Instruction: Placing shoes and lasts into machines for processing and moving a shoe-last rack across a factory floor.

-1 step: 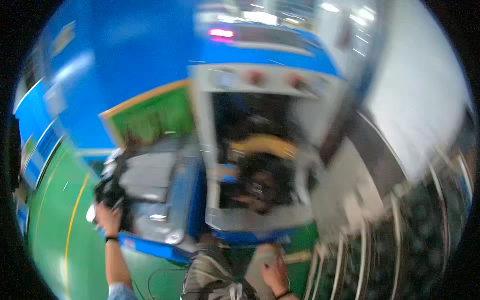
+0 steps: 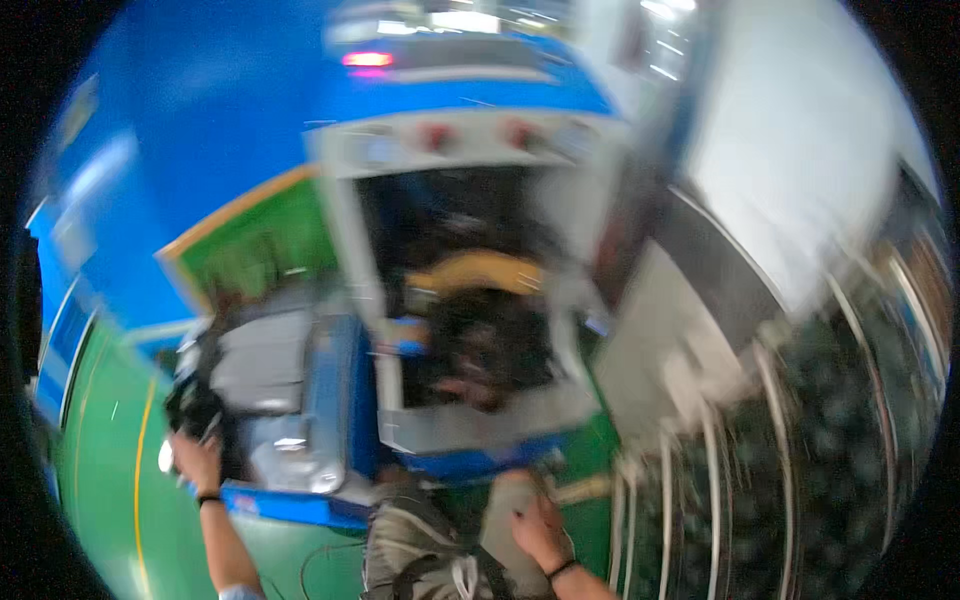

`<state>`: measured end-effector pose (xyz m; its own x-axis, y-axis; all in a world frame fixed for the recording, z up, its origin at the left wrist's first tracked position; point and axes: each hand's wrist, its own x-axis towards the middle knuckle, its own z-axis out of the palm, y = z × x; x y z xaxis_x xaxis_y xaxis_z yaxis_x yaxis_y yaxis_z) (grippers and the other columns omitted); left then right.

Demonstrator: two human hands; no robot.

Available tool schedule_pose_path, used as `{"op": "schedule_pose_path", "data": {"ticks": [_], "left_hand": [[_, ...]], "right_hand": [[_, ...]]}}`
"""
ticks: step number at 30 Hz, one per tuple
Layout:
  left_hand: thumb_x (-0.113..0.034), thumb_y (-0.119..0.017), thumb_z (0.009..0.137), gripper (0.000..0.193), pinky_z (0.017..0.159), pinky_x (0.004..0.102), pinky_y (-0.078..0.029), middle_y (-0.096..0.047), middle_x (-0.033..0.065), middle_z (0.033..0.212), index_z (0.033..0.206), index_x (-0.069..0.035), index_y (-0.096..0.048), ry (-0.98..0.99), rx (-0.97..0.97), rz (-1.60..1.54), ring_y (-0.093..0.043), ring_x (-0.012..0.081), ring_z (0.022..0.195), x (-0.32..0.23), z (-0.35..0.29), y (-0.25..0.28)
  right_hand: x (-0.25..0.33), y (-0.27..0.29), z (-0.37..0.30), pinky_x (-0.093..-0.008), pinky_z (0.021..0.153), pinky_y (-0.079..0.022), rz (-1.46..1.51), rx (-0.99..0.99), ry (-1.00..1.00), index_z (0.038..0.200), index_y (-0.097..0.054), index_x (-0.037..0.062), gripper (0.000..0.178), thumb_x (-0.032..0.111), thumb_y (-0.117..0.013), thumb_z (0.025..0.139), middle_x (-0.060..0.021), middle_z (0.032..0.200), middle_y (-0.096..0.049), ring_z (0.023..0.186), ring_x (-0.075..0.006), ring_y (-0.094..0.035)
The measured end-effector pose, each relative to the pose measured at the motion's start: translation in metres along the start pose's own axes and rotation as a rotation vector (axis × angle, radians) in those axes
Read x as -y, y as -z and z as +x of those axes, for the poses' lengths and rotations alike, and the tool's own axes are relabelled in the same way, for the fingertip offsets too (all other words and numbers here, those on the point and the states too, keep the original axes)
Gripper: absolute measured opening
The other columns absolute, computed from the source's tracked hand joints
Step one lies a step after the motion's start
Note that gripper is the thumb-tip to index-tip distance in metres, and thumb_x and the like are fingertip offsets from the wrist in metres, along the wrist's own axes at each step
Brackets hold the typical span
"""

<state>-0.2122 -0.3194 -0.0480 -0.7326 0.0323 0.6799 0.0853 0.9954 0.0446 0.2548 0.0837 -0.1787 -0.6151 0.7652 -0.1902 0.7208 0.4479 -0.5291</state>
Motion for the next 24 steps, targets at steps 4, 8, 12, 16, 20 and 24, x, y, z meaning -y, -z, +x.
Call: {"op": "schedule_pose_path", "data": {"ticks": [4,8,12,16,20,24], "left_hand": [[-0.041,-0.082,0.082,0.072,0.094,0.0494,-0.05,-0.061,0.0272,0.119,0.13,0.006,-0.056,-0.124,0.127,-0.05,-0.061,0.0441,0.106,0.059,0.016,-0.038],[-0.035,-0.077,0.085,0.06,0.094,0.0504,-0.05,-0.065,0.0262,0.115,0.129,0.004,-0.061,-0.321,0.048,0.105,-0.062,0.0442,0.104,0.006,0.014,-0.021],[-0.026,-0.071,0.089,0.05,0.095,0.0493,-0.051,-0.068,0.0233,0.114,0.128,0.003,-0.063,-0.35,0.084,0.193,-0.064,0.0423,0.102,-0.025,0.005,0.023],[-0.017,-0.065,0.092,0.04,0.095,0.0483,-0.051,-0.07,0.0204,0.112,0.128,0.002,-0.066,-0.361,0.136,0.239,-0.066,0.0404,0.101,-0.046,-0.001,0.044],[-0.027,-0.072,0.088,0.054,0.095,0.0536,-0.05,-0.066,0.0259,0.111,0.132,0.003,-0.06,-0.251,0.026,0.079,-0.062,0.046,0.102,0.011,0.016,-0.013],[-0.037,-0.078,0.084,0.07,0.1,0.051,-0.047,-0.06,0.0297,0.125,0.131,0.008,-0.051,0.074,0.134,-0.122,-0.058,0.0463,0.117,0.026,0.001,-0.02]], "right_hand": [[-0.006,-0.017,0.0,-0.052,0.11,-0.041,-0.133,-0.26,0.122,0.13,-0.057,-0.0063,0.061,0.038,-0.07,0.089,-0.0305,0.134,-0.054,0.13,-0.0457,-0.049],[-0.013,-0.018,-0.016,-0.0609,0.107,-0.034,-0.197,-0.306,0.093,0.12,-0.066,-0.0005,0.047,0.036,-0.068,0.091,-0.0312,0.135,-0.05,0.127,-0.0467,-0.046],[-0.018,-0.022,-0.027,-0.0594,0.107,-0.035,-0.191,-0.327,0.099,0.119,-0.068,0.0032,0.04,0.033,-0.067,0.092,-0.0295,0.132,-0.054,0.125,-0.046,-0.049],[-0.026,-0.029,-0.024,-0.0575,0.104,-0.038,-0.136,-0.328,0.118,0.116,-0.07,0.0067,0.034,0.031,-0.066,0.092,-0.027,0.128,-0.057,0.12,-0.0447,-0.052],[-0.017,-0.018,-0.016,-0.0567,0.096,-0.045,-0.063,-0.327,0.159,0.116,-0.07,0.0099,0.032,0.029,-0.069,0.09,-0.0249,0.124,-0.056,0.113,-0.047,-0.053],[-0.007,-0.013,-0.007,-0.0565,0.092,-0.047,-0.085,-0.17,0.148,0.116,-0.062,0.0081,0.033,0.025,-0.068,0.088,-0.025,0.118,-0.057,0.109,-0.0461,-0.055]]}}
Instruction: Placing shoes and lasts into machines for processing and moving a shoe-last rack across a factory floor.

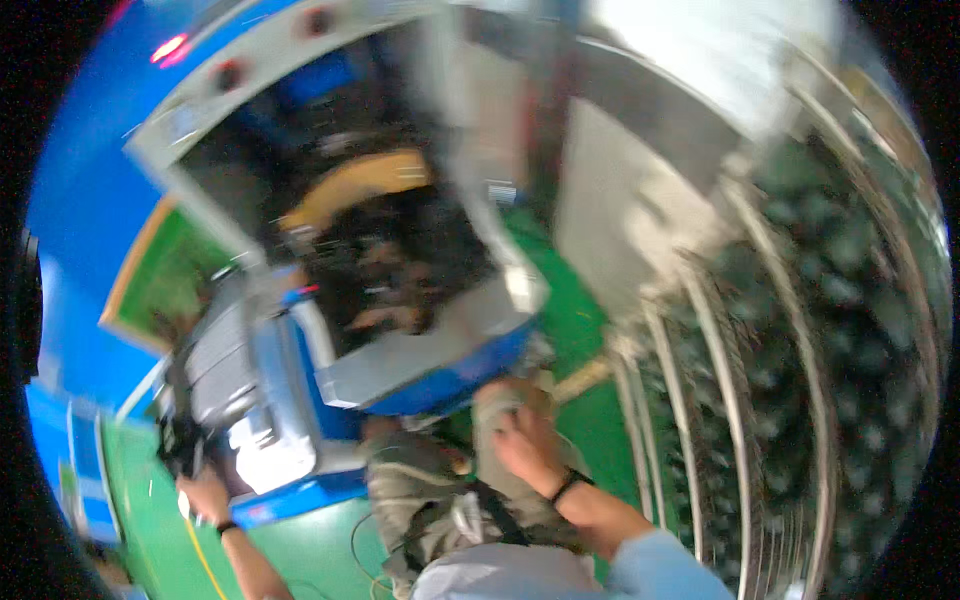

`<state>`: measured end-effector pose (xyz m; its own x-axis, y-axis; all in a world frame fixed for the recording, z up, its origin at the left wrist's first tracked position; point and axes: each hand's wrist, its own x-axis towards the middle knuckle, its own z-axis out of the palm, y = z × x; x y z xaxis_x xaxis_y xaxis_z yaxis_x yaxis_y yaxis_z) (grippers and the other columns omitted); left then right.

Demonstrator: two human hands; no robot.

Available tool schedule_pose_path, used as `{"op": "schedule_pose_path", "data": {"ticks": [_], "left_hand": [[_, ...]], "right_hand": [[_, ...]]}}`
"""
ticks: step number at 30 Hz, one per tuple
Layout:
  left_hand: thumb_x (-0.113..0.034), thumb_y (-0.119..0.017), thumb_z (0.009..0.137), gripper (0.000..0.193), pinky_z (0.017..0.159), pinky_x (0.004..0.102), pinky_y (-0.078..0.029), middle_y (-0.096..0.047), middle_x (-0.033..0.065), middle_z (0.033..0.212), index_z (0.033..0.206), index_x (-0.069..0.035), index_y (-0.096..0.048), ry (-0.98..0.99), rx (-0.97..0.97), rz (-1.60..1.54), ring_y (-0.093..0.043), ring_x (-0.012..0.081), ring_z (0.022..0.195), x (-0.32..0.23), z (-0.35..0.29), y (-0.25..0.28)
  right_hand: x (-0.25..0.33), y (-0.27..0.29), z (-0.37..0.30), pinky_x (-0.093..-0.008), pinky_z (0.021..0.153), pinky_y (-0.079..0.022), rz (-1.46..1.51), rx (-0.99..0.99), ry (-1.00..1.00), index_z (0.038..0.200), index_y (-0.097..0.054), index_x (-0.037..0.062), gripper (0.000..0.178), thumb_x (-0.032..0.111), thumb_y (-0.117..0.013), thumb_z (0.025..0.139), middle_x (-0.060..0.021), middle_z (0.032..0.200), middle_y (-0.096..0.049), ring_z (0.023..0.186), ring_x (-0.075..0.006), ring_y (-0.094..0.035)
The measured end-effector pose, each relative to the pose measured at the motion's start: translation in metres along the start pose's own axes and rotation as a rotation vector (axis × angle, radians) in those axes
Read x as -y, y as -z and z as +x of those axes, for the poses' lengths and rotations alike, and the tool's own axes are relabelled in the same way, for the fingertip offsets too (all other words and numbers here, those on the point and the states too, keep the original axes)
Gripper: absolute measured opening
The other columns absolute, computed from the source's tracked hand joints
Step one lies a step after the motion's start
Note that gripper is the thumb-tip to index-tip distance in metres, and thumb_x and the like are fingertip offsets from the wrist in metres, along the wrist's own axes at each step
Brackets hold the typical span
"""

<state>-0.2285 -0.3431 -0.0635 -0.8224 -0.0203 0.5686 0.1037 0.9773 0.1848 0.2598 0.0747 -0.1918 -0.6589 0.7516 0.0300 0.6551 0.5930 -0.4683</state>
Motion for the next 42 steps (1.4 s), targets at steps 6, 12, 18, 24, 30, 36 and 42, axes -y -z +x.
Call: {"op": "schedule_pose_path", "data": {"ticks": [6,12,18,24,30,36,42], "left_hand": [[-0.036,-0.076,0.084,0.09,0.116,0.0526,-0.032,-0.043,0.0315,0.149,0.149,0.008,-0.032,0.073,0.069,0.045,-0.041,0.0458,0.139,-0.065,-0.028,0.008],[-0.039,-0.074,0.086,0.093,0.113,0.052,-0.033,-0.041,0.0309,0.15,0.151,0.008,-0.028,0.124,-0.041,0.14,-0.04,0.0432,0.139,-0.038,-0.035,0.003],[-0.039,-0.075,0.085,0.092,0.112,0.0505,-0.033,-0.042,0.0297,0.149,0.149,0.009,-0.029,0.126,-0.033,0.146,-0.04,0.0423,0.139,-0.042,-0.038,-0.002],[-0.037,-0.076,0.085,0.09,0.114,0.0511,-0.031,-0.041,0.0294,0.149,0.149,0.007,-0.03,0.159,-0.023,0.113,-0.039,0.0433,0.141,-0.047,-0.035,0.002],[-0.033,-0.077,0.083,0.088,0.113,0.0518,-0.031,-0.041,0.0291,0.148,0.147,0.007,-0.032,0.155,-0.054,0.067,-0.04,0.0442,0.139,-0.049,-0.035,0.003],[-0.03,-0.077,0.082,0.086,0.111,0.0508,-0.033,-0.043,0.0283,0.147,0.146,0.007,-0.033,0.147,-0.111,0.072,-0.041,0.0435,0.137,-0.052,-0.036,0.007],[-0.031,-0.077,0.082,0.086,0.109,0.0507,-0.035,-0.044,0.0262,0.146,0.146,0.005,-0.034,0.165,-0.115,0.094,-0.043,0.0413,0.136,-0.055,-0.035,0.004]], "right_hand": [[-0.007,0.0,-0.004,-0.0577,0.104,-0.04,-0.081,0.105,-0.132,0.136,-0.056,0.0004,0.051,0.029,-0.062,0.094,-0.0296,0.143,-0.046,0.127,-0.0487,-0.047],[0.016,0.008,0.014,-0.0579,0.112,-0.034,-0.232,0.34,-0.241,0.145,-0.049,0.0006,0.055,0.031,-0.058,0.1,-0.0284,0.152,-0.039,0.139,-0.0453,-0.039],[0.004,0.013,0.006,-0.0605,0.114,-0.036,-0.202,0.321,-0.089,0.148,-0.048,0.0029,0.051,0.032,-0.049,0.105,-0.0295,0.152,-0.041,0.136,-0.0484,-0.041],[-0.013,0.0,0.005,-0.0609,0.113,-0.035,-0.154,0.225,-0.028,0.144,-0.052,0.0032,0.048,0.031,-0.049,0.105,-0.0298,0.152,-0.041,0.137,-0.047,-0.041],[-0.019,-0.007,0.006,-0.062,0.108,-0.039,-0.215,0.181,-0.007,0.142,-0.054,0.0037,0.045,0.029,-0.052,0.104,-0.0284,0.148,-0.045,0.131,-0.047,-0.046],[-0.008,-0.004,0.007,-0.0605,0.103,-0.043,-0.195,0.123,0.064,0.138,-0.058,0.007,0.043,0.03,-0.057,0.101,-0.0257,0.137,-0.055,0.124,-0.0451,-0.052],[-0.017,-0.01,0.006,-0.0586,0.106,-0.042,-0.227,0.131,0.059,0.138,-0.058,0.0072,0.043,0.03,-0.057,0.102,-0.0255,0.138,-0.054,0.126,-0.0444,-0.051]]}}
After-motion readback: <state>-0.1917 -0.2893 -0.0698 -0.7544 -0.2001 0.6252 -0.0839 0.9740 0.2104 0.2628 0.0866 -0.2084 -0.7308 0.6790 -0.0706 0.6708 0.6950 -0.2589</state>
